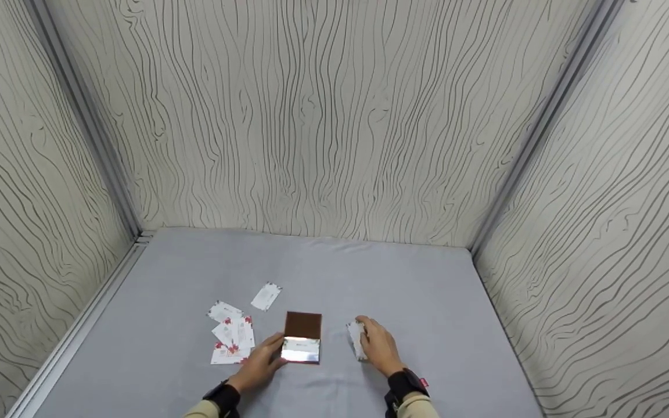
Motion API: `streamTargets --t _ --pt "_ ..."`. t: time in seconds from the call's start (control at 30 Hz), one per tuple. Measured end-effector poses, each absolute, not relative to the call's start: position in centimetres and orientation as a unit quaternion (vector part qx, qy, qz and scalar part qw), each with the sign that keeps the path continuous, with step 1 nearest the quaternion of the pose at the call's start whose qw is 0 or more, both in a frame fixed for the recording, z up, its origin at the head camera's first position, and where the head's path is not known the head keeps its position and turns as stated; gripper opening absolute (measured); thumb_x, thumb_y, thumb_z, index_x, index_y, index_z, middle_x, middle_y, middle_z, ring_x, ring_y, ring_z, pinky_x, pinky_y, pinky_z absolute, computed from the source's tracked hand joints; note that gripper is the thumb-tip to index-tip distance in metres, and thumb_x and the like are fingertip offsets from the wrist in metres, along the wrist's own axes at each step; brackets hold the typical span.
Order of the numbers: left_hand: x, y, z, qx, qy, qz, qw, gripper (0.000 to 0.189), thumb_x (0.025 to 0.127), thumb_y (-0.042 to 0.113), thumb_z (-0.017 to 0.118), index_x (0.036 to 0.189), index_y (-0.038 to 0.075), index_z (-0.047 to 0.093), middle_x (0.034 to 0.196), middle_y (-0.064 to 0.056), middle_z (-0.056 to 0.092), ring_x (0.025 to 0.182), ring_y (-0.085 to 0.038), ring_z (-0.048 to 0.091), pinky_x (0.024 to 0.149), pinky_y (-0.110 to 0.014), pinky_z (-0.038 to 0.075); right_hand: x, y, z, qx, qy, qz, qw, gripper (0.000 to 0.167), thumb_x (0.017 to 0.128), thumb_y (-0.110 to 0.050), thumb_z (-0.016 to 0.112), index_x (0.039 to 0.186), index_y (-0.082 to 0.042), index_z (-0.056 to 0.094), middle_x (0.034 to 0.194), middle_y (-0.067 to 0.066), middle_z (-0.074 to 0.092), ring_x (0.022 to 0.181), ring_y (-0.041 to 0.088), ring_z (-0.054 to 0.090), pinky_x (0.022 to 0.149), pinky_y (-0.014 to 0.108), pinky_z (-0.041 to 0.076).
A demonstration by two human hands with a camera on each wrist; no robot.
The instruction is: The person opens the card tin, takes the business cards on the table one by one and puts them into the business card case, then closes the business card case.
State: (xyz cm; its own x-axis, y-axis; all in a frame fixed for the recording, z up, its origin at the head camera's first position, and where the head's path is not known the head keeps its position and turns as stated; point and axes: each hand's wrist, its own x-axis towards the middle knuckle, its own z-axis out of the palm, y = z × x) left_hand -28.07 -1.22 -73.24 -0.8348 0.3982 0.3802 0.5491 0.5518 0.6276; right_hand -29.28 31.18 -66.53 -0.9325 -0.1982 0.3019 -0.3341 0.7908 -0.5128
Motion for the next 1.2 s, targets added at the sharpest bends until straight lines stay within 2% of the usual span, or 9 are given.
streamTargets --t 0.2,0.47,0.6,0.83,1.2 --pt "-28.1 -1.3 -73.3 -0.287 -0.869 -0.385 0.116 0.048 0.087 0.005 0.072 0.124 -0.019 0.055 0.132 -0.031 0.054 0.122 -0.047 0.051 0.103 -0.053 0.042 -29.1 30.2 -66.1 0.168 -0.930 0.296 0.139 0.035 0.087 0.007 0.067 0.120 -0.003 0.064 0.082 -0.002 0.061 0.066 0.006 0.053 0.055 0.023 0.044" --pt "-28.2 -1.3 -73.5 -0.289 -0.868 -0.382 0.130 0.046 0.086 0.006 0.072 0.122 -0.019 0.057 0.130 -0.031 0.055 0.121 -0.048 0.052 0.102 -0.053 0.043 -29.3 28.9 -66.3 0.180 -0.920 0.308 0.161 0.030 0.087 0.008 0.067 0.116 -0.003 0.065 0.079 -0.001 0.061 0.066 0.007 0.054 0.056 0.024 0.045" --pt "-28.2 -1.3 -73.4 -0.292 -0.866 -0.385 0.131 0.046 0.086 0.005 0.072 0.123 -0.019 0.057 0.130 -0.032 0.055 0.120 -0.048 0.052 0.101 -0.054 0.043 -29.5 28.3 -66.5 0.183 -0.913 0.317 0.179 0.028 0.088 0.007 0.066 0.114 -0.003 0.065 0.081 -0.001 0.062 0.067 0.006 0.056 0.057 0.025 0.048" --pt "-28.1 -1.4 -73.2 -0.294 -0.863 -0.390 0.130 0.047 0.088 0.007 0.071 0.123 -0.020 0.056 0.130 -0.033 0.054 0.120 -0.050 0.052 0.101 -0.054 0.043 -29.6 27.3 -66.5 0.179 -0.905 0.329 0.201 0.021 0.091 0.004 0.063 0.111 -0.002 0.065 0.088 0.004 0.064 0.075 0.013 0.061 0.063 0.029 0.053" --pt "-27.9 -1.4 -73.0 -0.295 -0.865 -0.379 0.142 0.047 0.085 0.004 0.072 0.124 -0.019 0.056 0.129 -0.032 0.055 0.119 -0.049 0.053 0.101 -0.052 0.045 -29.8 26.0 -66.5 0.201 -0.894 0.339 0.215 0.034 0.083 0.013 0.067 0.115 0.005 0.062 0.082 0.005 0.063 0.070 0.013 0.062 0.059 0.027 0.054"
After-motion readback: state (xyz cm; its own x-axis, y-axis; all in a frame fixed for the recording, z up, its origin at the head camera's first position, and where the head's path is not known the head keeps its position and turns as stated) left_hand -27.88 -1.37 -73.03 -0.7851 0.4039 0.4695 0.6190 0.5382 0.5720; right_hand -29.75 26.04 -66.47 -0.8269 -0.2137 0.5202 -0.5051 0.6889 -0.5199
